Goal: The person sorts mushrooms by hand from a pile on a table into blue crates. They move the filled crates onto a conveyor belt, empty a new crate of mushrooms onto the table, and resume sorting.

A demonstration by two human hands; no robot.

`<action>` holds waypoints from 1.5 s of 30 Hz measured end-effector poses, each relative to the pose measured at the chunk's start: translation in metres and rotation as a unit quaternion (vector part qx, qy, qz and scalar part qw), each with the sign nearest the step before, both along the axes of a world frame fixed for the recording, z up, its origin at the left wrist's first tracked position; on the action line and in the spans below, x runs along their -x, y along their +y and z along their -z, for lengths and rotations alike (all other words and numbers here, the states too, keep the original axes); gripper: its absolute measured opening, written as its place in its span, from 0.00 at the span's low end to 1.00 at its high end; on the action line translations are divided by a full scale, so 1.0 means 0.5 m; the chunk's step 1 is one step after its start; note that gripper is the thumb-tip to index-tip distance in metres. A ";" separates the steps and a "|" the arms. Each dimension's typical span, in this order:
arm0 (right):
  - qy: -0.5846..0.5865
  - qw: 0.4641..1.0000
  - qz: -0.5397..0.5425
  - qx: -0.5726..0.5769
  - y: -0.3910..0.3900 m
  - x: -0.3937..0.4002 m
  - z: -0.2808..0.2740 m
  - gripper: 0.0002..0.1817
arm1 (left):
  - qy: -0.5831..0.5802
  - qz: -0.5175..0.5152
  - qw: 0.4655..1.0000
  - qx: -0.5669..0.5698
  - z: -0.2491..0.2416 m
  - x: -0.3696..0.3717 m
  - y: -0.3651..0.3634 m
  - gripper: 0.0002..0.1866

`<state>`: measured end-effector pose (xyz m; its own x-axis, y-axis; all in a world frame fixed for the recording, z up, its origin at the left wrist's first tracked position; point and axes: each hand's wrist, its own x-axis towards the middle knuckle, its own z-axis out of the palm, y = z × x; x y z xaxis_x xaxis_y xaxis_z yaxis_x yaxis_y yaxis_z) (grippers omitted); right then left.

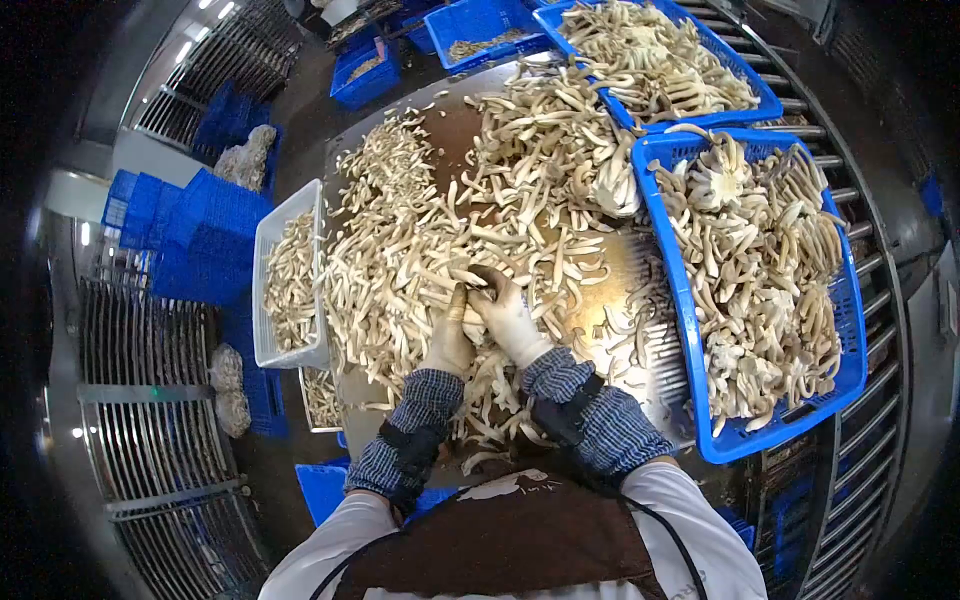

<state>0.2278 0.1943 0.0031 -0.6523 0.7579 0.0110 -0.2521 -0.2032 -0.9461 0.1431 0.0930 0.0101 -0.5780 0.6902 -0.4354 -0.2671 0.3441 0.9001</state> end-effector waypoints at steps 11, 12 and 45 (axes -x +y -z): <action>-0.250 0.944 -0.212 -0.023 -0.041 -0.005 -0.039 0.37 | -0.118 -0.070 0.990 0.043 -0.014 0.054 -0.133 0.23; -0.202 0.950 -0.220 0.095 -0.028 -0.016 -0.060 0.36 | -0.120 -0.095 0.988 0.019 -0.046 0.054 -0.140 0.23; -0.428 0.736 -0.037 -0.524 0.358 0.165 0.213 0.25 | 0.391 0.150 0.876 0.238 -0.105 0.315 -0.056 0.16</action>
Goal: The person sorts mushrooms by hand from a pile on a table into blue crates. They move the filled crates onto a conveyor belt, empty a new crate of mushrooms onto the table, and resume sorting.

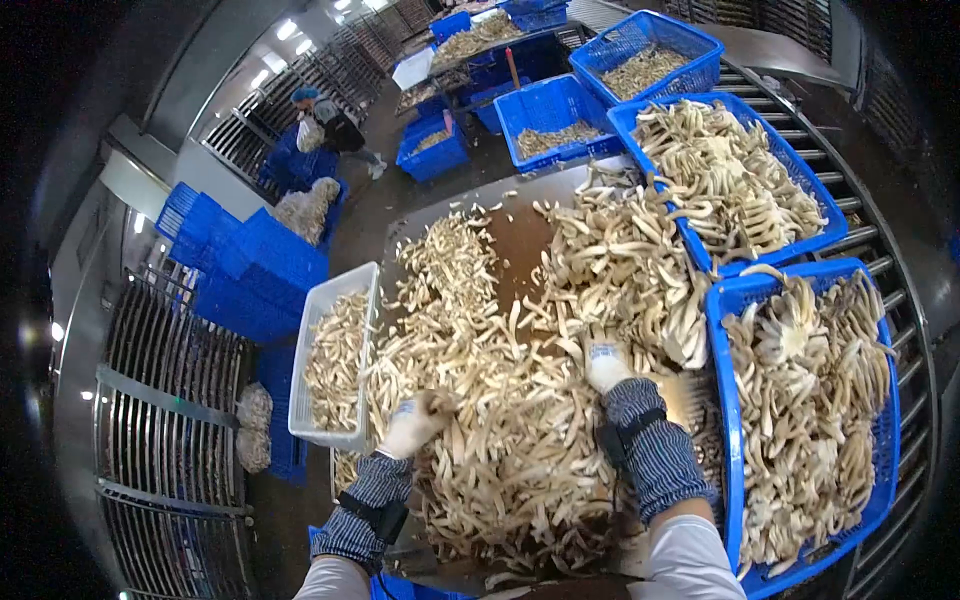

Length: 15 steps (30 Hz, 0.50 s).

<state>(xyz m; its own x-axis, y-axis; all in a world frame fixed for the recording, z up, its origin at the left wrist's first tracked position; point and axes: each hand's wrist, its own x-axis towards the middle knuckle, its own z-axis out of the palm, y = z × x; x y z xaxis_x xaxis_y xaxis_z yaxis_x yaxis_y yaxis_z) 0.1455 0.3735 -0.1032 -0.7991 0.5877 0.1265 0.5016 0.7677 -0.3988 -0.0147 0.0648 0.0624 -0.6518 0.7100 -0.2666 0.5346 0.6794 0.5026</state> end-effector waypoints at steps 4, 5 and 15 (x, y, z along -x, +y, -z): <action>-0.126 0.989 -0.077 -0.009 0.029 -0.017 0.039 0.29 | 0.107 0.155 0.980 0.060 0.083 0.065 0.128 0.25; -0.031 0.995 -0.090 -0.035 0.018 -0.045 0.072 0.29 | 0.140 0.199 0.969 0.051 0.099 0.068 0.168 0.28; 0.249 0.907 -0.082 0.330 -0.167 -0.192 -0.096 0.23 | 0.079 0.178 0.981 0.005 0.270 -0.054 0.698 0.34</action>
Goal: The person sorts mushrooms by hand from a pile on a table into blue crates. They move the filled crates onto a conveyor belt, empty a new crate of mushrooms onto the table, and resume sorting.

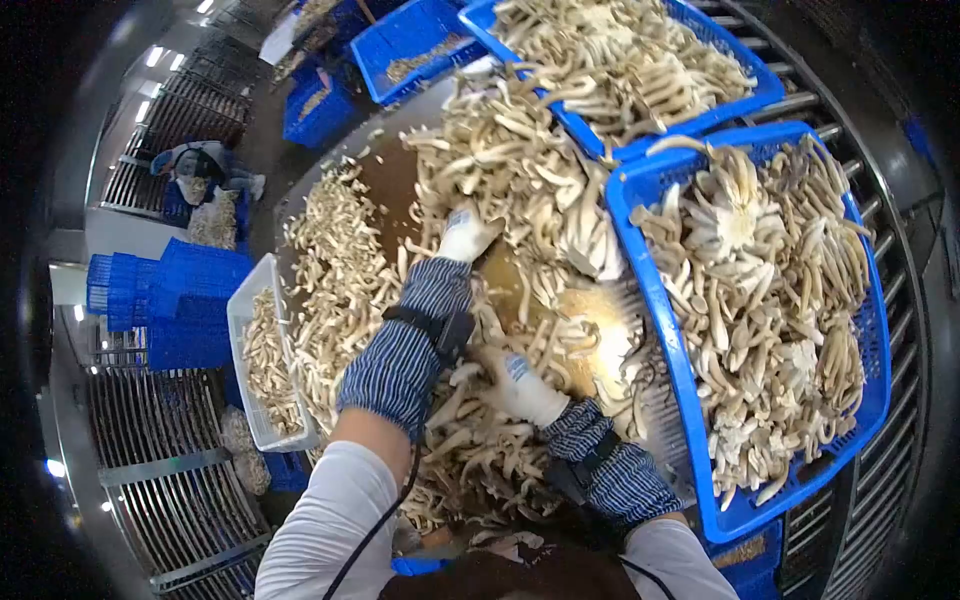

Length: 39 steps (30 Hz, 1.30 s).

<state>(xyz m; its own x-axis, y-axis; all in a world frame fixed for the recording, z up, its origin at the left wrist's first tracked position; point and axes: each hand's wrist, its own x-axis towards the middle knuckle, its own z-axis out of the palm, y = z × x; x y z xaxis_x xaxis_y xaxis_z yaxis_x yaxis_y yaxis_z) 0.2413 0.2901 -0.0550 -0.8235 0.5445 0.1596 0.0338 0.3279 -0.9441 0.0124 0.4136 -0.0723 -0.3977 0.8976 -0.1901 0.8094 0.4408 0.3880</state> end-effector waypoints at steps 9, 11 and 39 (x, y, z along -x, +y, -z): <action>0.003 0.953 0.271 0.133 0.029 -0.076 0.124 0.27 | -0.054 0.116 0.991 0.044 0.006 0.025 -0.310 0.18; -0.019 0.951 0.213 0.222 0.030 -0.072 0.052 0.28 | -0.198 0.069 0.965 0.158 -0.082 0.054 -0.361 0.16; -0.049 0.896 0.440 0.012 0.145 -0.072 0.144 0.23 | 0.162 0.253 0.931 0.206 -0.053 -0.201 -0.217 0.13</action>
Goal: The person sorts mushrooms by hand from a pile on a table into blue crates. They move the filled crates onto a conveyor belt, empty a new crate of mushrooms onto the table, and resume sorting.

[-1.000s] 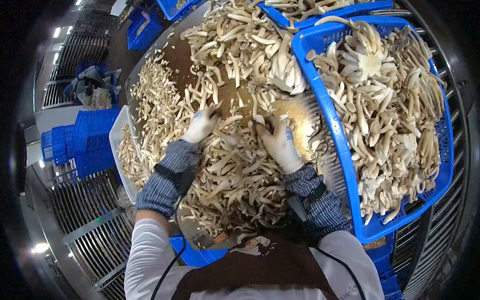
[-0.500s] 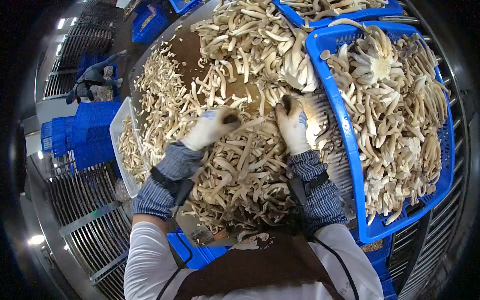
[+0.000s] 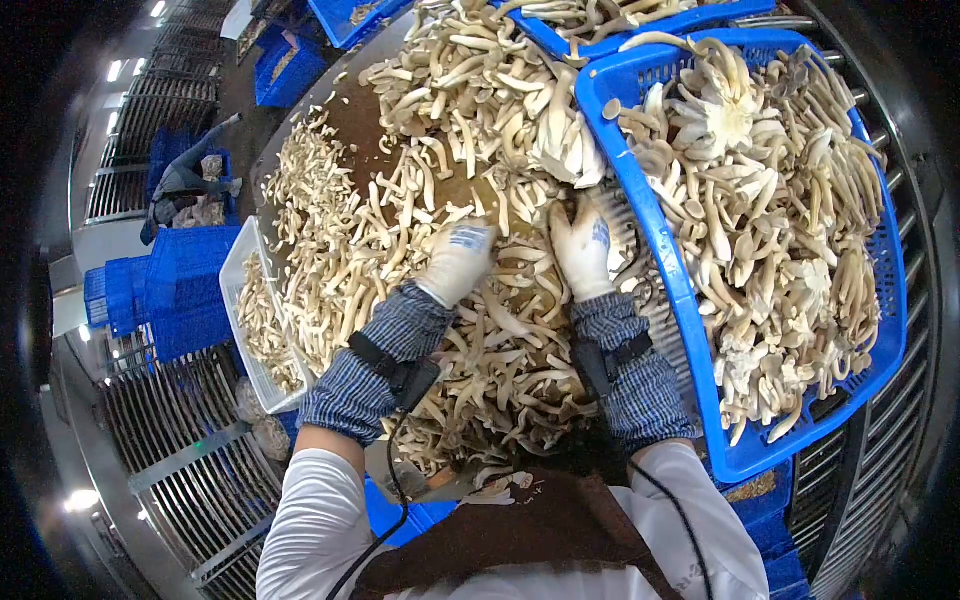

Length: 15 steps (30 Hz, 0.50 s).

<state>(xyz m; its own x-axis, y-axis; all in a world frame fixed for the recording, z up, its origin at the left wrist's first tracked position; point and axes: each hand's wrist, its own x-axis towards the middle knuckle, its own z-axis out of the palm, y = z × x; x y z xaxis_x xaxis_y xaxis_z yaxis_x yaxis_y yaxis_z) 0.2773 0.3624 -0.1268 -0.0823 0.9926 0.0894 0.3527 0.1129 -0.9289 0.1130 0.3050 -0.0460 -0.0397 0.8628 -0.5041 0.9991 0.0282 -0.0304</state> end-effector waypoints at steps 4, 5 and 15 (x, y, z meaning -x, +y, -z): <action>-0.131 0.983 0.005 -0.128 -0.034 -0.023 0.006 0.23 | -0.271 -0.138 0.929 -0.212 -0.028 0.056 -0.082 0.14; -0.146 0.978 -0.003 -0.150 -0.062 -0.011 0.001 0.23 | -0.352 -0.287 0.868 -0.199 -0.048 0.050 -0.099 0.19; -0.024 0.946 -0.323 -0.008 -0.225 0.089 -0.109 0.31 | -0.409 -0.440 0.692 -0.400 -0.159 0.088 -0.397 0.18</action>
